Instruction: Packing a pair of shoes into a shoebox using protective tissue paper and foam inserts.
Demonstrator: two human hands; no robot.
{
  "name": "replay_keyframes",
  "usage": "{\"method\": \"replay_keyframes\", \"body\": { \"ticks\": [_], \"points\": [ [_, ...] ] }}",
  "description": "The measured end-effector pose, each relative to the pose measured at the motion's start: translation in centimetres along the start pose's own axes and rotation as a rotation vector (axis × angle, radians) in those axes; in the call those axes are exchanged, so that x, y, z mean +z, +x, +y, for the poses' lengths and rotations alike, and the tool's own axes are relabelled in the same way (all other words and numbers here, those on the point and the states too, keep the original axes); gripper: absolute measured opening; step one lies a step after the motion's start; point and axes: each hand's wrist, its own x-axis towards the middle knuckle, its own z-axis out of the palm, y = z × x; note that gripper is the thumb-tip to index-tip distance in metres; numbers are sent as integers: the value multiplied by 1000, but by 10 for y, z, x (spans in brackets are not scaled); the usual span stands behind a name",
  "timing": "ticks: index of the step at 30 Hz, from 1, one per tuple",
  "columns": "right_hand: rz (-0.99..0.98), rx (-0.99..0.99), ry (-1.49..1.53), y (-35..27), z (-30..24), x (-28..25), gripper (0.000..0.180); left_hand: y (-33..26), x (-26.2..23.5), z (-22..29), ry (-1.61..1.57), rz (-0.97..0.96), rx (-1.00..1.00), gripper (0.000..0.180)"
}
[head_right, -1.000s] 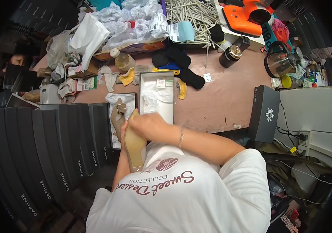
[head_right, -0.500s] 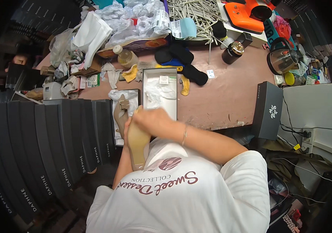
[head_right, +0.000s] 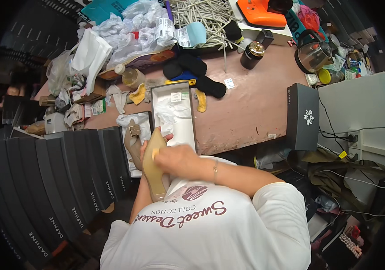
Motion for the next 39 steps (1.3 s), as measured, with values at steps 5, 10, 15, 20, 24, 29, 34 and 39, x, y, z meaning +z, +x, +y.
{"method": "replay_keyframes", "body": {
  "ticks": [5, 10, 15, 20, 24, 29, 34, 39],
  "points": [
    [246, 280, -48, -14, 75, 1, 10, 15, -25, -17, 25, -184, -37, 71],
    [260, 506, -259, -80, 171, -7, 19, -23, -20, -14, -101, -50, -285, 85],
    [244, 483, -94, -40, 207, 0, 30, -28, -52, -14, -19, 62, -197, 66],
    [-292, 760, 1107, 18, 127, -7, 74, 14, -6, 1, 557, 411, 156, 77],
    [-104, 602, 985, -2, 105, 32, 90, 32, 3, -16, 614, 473, 278, 76],
    [-24, 777, 969, -5, 95, 20, 86, -3, -71, 7, 1240, 916, 516, 67],
    [118, 766, 1051, -14, 86, 29, 77, -32, -177, 25, 1647, 973, 209, 75],
    [229, 852, 1034, -14, 87, 39, 72, -29, -160, 60, 1583, 989, 67, 51]
  ]
}}
